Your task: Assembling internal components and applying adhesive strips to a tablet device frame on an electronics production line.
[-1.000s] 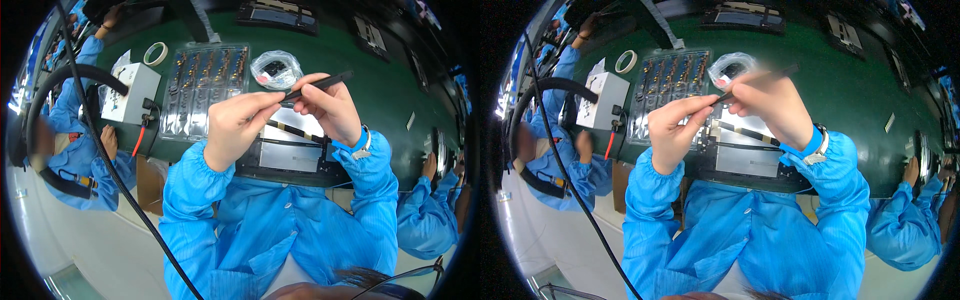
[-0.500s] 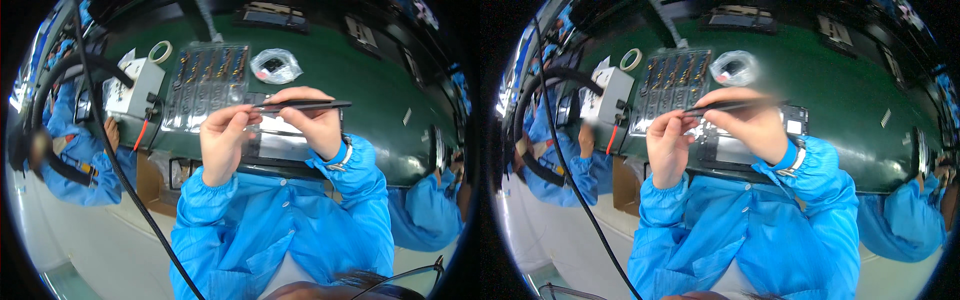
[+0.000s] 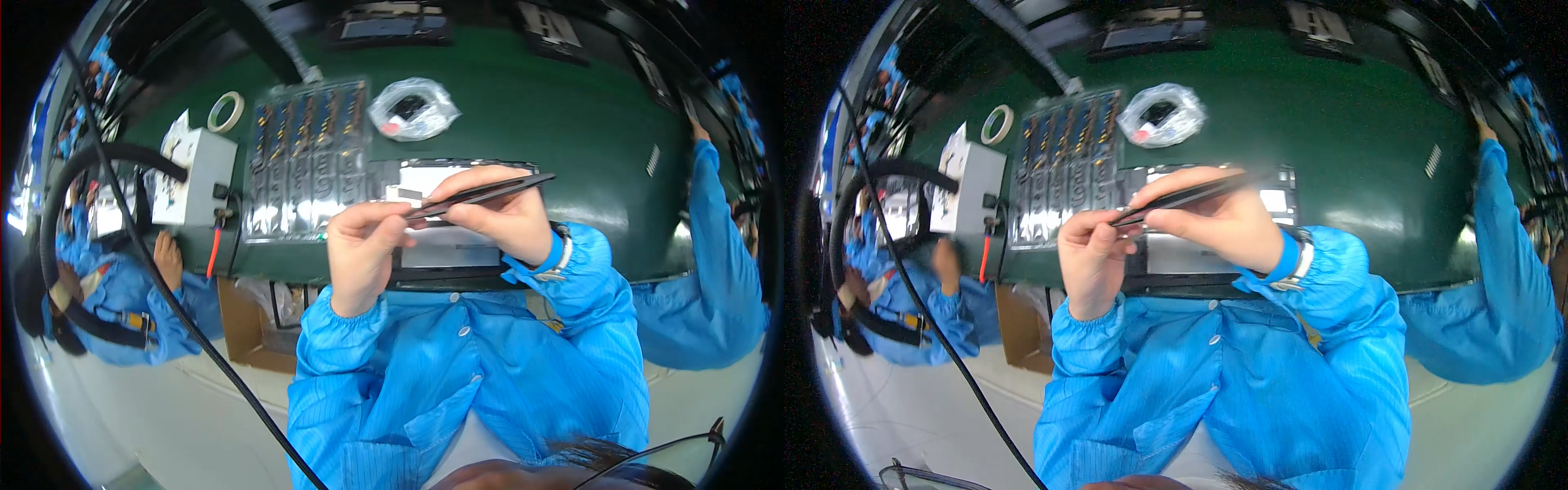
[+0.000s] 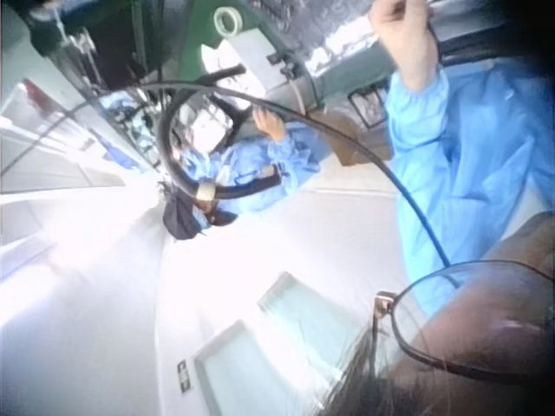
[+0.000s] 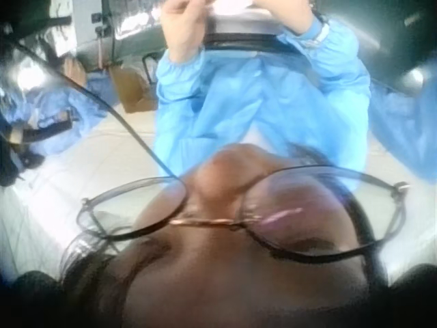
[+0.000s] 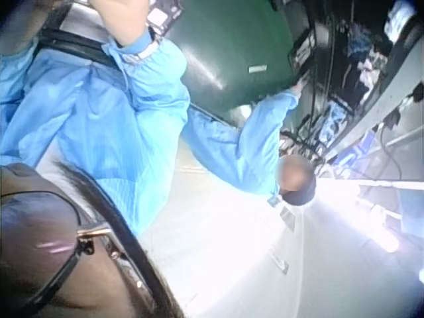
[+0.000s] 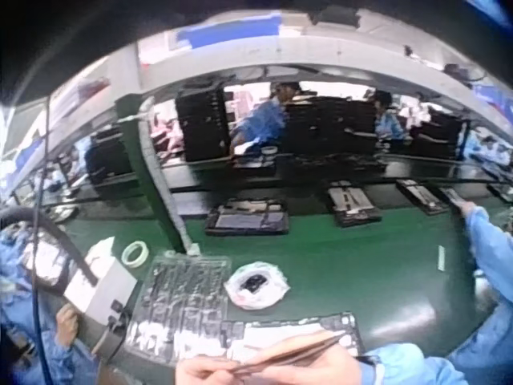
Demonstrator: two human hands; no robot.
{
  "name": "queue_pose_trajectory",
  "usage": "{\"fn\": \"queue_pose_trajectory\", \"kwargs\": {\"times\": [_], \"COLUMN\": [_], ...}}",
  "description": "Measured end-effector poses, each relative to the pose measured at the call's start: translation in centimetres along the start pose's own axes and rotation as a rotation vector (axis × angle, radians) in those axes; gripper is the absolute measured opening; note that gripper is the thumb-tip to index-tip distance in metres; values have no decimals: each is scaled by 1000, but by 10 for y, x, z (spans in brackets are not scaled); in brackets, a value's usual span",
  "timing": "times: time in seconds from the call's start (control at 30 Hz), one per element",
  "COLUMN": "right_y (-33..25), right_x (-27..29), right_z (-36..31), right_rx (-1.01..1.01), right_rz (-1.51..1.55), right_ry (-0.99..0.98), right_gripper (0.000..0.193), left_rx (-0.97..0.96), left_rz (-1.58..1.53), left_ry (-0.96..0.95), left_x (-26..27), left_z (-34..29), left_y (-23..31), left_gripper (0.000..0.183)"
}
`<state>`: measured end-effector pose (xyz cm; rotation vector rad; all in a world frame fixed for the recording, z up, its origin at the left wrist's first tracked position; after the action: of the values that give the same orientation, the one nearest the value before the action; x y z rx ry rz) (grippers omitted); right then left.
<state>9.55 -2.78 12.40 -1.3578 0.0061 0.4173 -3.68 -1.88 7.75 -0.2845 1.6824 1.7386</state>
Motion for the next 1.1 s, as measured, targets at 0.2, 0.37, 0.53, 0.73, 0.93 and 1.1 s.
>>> {"fn": "queue_pose_trajectory", "kwargs": {"times": [0.2, 0.37, 0.53, 0.73, 0.93, 1.1], "right_y": [23, 48, 101, 196, 222, 176], "right_x": [-25, -65, -180, -342, -438, -418], "right_z": [5, 10, -5, 8, 25, 57], "right_rx": [-101, -234, -535, -774, -824, 54], "right_rz": [154, 315, 754, 830, 790, 219], "right_ry": [-118, -68, -58, -258, -328, -354], "right_gripper": [18, 21, 20, 21, 18, 12], "left_rx": [32, -32, -251, -580, -650, -629], "left_rz": [-2, 56, -199, -230, -327, -211], "left_ry": [-26, 141, 527, 756, 762, 574], "left_x": [13, 57, 175, 305, 312, 304], "left_z": [-18, -49, -112, -206, -245, -236], "left_y": [12, 39, 77, 141, 178, 185], "left_gripper": [14, 16, 26, 28, 29, 30]}}
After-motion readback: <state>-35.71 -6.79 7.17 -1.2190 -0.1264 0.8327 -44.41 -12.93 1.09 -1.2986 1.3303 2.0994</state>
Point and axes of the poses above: each hand's wrist, its own z-axis towards the middle knuckle, its own x-axis out of the back of the hand, y = z × x, the point moved 9 cm from there along z, towards the middle knuckle, and after that the axes turned 1 degree about z, right-handed, at the moved point
